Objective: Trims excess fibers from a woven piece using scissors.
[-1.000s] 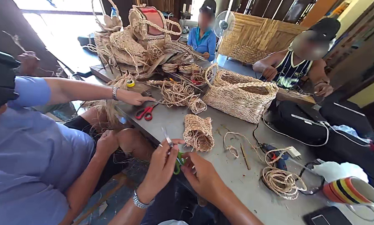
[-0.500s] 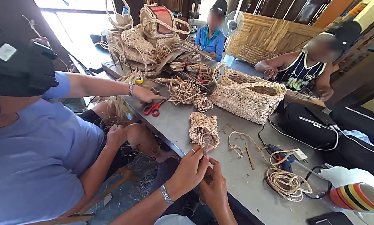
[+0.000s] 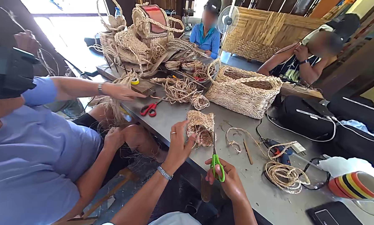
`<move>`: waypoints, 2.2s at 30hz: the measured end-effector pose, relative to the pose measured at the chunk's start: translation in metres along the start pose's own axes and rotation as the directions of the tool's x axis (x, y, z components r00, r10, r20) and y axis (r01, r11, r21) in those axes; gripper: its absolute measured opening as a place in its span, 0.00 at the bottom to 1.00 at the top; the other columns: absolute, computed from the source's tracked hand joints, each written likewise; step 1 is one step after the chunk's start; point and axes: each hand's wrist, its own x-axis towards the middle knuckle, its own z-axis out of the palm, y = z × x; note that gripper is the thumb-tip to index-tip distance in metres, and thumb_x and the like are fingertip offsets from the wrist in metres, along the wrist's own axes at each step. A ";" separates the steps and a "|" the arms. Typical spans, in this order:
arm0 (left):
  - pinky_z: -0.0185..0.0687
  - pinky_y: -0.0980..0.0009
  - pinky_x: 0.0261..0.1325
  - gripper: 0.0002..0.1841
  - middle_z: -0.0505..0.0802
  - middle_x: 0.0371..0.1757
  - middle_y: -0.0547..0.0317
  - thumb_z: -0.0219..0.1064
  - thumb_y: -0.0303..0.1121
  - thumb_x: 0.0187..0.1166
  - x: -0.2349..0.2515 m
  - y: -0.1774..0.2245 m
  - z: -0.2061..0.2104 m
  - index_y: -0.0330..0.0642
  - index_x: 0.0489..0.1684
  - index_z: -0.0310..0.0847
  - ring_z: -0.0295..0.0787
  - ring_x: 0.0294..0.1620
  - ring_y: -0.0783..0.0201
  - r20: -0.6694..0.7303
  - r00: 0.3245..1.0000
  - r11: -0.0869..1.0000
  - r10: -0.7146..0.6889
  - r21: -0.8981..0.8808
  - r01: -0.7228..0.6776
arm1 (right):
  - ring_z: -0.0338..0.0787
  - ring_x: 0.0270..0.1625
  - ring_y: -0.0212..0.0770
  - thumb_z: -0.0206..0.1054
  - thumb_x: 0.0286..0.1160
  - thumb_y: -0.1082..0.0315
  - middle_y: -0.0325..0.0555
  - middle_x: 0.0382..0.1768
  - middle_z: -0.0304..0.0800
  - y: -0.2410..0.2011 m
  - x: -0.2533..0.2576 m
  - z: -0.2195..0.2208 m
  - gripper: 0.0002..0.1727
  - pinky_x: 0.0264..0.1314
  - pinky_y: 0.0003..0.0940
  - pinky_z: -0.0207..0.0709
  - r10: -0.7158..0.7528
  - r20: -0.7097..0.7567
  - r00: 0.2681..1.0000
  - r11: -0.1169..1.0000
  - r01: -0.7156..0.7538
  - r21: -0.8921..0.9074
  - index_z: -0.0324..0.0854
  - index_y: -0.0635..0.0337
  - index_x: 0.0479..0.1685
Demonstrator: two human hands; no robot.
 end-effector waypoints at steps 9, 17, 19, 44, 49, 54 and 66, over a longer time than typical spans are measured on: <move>0.84 0.60 0.65 0.22 0.77 0.77 0.49 0.53 0.42 0.91 0.024 -0.008 0.001 0.54 0.81 0.76 0.80 0.71 0.58 0.110 0.994 0.997 0.028 -0.072 -0.020 | 0.90 0.28 0.34 0.48 0.89 0.38 0.41 0.24 0.88 0.002 0.007 0.028 0.36 0.36 0.29 0.88 0.234 0.155 0.960 0.867 -0.278 0.413 0.83 0.65 0.58; 0.85 0.62 0.56 0.20 0.79 0.70 0.49 0.54 0.40 0.90 0.020 -0.005 0.001 0.57 0.76 0.80 0.84 0.58 0.61 0.080 0.997 0.999 -0.019 -0.037 0.022 | 0.88 0.27 0.35 0.33 0.96 0.47 0.42 0.24 0.85 -0.006 0.039 0.053 0.35 0.35 0.28 0.86 0.259 0.027 0.966 0.856 -0.242 0.457 0.81 0.67 0.55; 0.85 0.62 0.57 0.19 0.80 0.68 0.49 0.55 0.40 0.90 0.019 -0.006 0.002 0.56 0.76 0.81 0.84 0.58 0.61 0.071 0.997 0.999 -0.006 -0.041 0.009 | 0.88 0.27 0.35 0.34 0.97 0.47 0.43 0.25 0.85 -0.007 0.045 0.055 0.35 0.35 0.28 0.86 0.263 0.015 0.965 0.841 -0.237 0.487 0.81 0.67 0.54; 0.88 0.66 0.54 0.18 0.84 0.64 0.52 0.55 0.41 0.90 0.015 -0.004 -0.003 0.53 0.72 0.83 0.87 0.53 0.64 0.111 0.994 0.997 0.021 -0.081 -0.012 | 0.84 0.20 0.30 0.43 0.96 0.49 0.39 0.19 0.80 -0.012 0.053 0.066 0.26 0.28 0.22 0.83 0.330 -0.027 0.944 0.736 -0.239 0.633 0.78 0.63 0.47; 0.89 0.67 0.53 0.18 0.84 0.64 0.52 0.55 0.43 0.91 0.014 -0.005 0.000 0.54 0.73 0.82 0.88 0.54 0.65 0.094 0.995 0.998 0.030 -0.059 -0.025 | 0.83 0.19 0.30 0.44 0.97 0.51 0.39 0.18 0.79 -0.009 0.041 0.067 0.27 0.25 0.22 0.81 0.298 -0.063 0.953 0.776 -0.203 0.597 0.79 0.65 0.46; 0.88 0.66 0.53 0.19 0.84 0.63 0.53 0.54 0.43 0.91 0.012 -0.004 0.003 0.54 0.73 0.83 0.87 0.53 0.65 0.088 0.996 0.999 0.030 -0.044 -0.027 | 0.81 0.17 0.29 0.45 0.97 0.52 0.38 0.17 0.77 -0.008 0.037 0.069 0.26 0.23 0.21 0.80 0.278 -0.089 0.956 0.782 -0.172 0.600 0.80 0.66 0.45; 0.89 0.65 0.53 0.19 0.83 0.65 0.51 0.54 0.42 0.91 0.010 -0.002 0.007 0.54 0.73 0.82 0.88 0.54 0.64 0.090 0.995 0.999 0.035 0.009 -0.036 | 0.84 0.22 0.32 0.41 0.98 0.53 0.40 0.20 0.81 -0.007 0.035 0.067 0.27 0.29 0.24 0.83 0.267 -0.036 0.963 0.814 -0.206 0.544 0.79 0.66 0.50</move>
